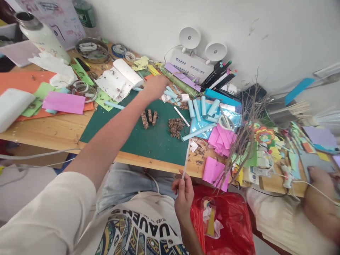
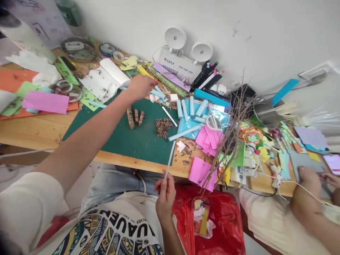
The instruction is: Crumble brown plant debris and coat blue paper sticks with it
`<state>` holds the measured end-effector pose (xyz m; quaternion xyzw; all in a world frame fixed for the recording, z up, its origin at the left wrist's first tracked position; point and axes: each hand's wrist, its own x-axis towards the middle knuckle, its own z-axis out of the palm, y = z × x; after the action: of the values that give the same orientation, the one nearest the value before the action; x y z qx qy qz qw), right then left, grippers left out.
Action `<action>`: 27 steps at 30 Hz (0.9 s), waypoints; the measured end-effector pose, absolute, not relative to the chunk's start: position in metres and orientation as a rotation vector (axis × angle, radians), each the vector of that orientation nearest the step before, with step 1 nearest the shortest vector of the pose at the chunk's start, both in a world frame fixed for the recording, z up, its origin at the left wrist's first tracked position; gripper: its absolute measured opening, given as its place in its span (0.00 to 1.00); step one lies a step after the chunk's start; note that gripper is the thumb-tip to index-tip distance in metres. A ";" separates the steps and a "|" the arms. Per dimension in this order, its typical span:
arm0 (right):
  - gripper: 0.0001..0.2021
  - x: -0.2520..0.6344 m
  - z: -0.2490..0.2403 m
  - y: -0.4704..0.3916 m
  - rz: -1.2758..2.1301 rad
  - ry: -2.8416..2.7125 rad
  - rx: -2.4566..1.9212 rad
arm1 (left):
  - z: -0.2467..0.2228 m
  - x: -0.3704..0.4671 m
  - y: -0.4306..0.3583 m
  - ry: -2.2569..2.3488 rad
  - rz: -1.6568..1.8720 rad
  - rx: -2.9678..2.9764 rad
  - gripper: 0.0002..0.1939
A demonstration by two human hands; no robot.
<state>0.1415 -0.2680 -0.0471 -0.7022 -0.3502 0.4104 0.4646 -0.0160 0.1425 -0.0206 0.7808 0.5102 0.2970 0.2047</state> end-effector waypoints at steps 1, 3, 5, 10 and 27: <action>0.18 0.138 -0.047 -0.265 1.009 -0.851 -1.704 | -0.022 -0.038 0.145 1.526 0.703 2.189 0.08; 0.17 0.132 -0.047 -0.260 1.027 -0.853 -1.666 | -0.024 -0.069 0.147 1.629 0.546 2.207 0.10; 0.17 0.127 -0.047 -0.257 1.057 -0.875 -1.639 | -0.026 -0.084 0.147 1.655 0.466 2.245 0.11; 0.17 0.126 -0.046 -0.258 1.055 -0.901 -1.629 | -0.014 -0.082 0.137 1.486 0.522 2.253 0.05; 0.18 0.130 -0.061 -0.258 1.100 -0.976 -1.638 | 0.017 -0.105 0.145 1.549 1.080 2.047 0.11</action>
<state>0.1303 -0.2585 -0.0612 -0.6632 -0.3954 0.4457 0.4530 -0.1050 0.1449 0.0173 0.7234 0.5473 0.3817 0.1772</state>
